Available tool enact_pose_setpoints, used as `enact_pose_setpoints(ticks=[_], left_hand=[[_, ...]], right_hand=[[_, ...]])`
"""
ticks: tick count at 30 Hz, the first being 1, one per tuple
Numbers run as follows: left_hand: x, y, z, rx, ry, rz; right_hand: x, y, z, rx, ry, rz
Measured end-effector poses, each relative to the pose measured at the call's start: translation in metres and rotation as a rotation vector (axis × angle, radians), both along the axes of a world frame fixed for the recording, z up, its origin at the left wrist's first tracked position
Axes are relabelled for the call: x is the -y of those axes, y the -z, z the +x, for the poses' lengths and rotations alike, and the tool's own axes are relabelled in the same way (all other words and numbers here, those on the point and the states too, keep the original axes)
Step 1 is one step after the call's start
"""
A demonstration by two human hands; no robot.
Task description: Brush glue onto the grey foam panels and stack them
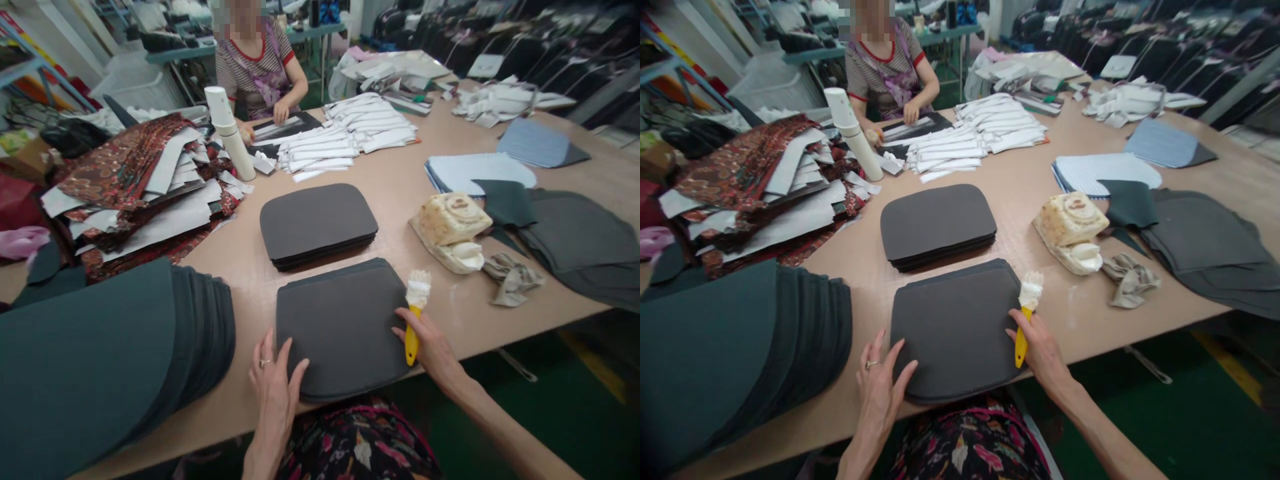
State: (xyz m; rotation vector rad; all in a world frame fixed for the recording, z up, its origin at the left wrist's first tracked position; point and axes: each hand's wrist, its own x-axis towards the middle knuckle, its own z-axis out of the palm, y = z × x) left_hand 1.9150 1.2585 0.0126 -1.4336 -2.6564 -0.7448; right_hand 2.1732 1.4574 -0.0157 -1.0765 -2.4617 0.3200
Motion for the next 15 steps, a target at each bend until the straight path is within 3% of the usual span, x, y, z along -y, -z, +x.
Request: enact_pose_setpoints(ticks=[3,6,8,11,15], left_hand=[[-0.040,-0.001,0.007,-0.036,0.191,0.177],[-0.077,0.006,0.016,-0.013,0.386,0.165],[-0.089,0.012,0.020,-0.041,0.459,0.158],[-0.094,0.015,0.018,-0.059,0.452,0.253],[-0.115,-0.002,0.017,0.055,0.397,0.359]], right_hand=[[0.001,0.002,-0.003,-0.072,-0.002,0.067],[0.003,0.004,-0.003,-0.134,-0.020,0.113],[0.006,0.004,-0.001,-0.181,-0.027,0.122],[0.012,0.006,0.003,-0.240,-0.022,0.085],[0.015,0.003,0.005,-0.278,-0.036,0.033]])
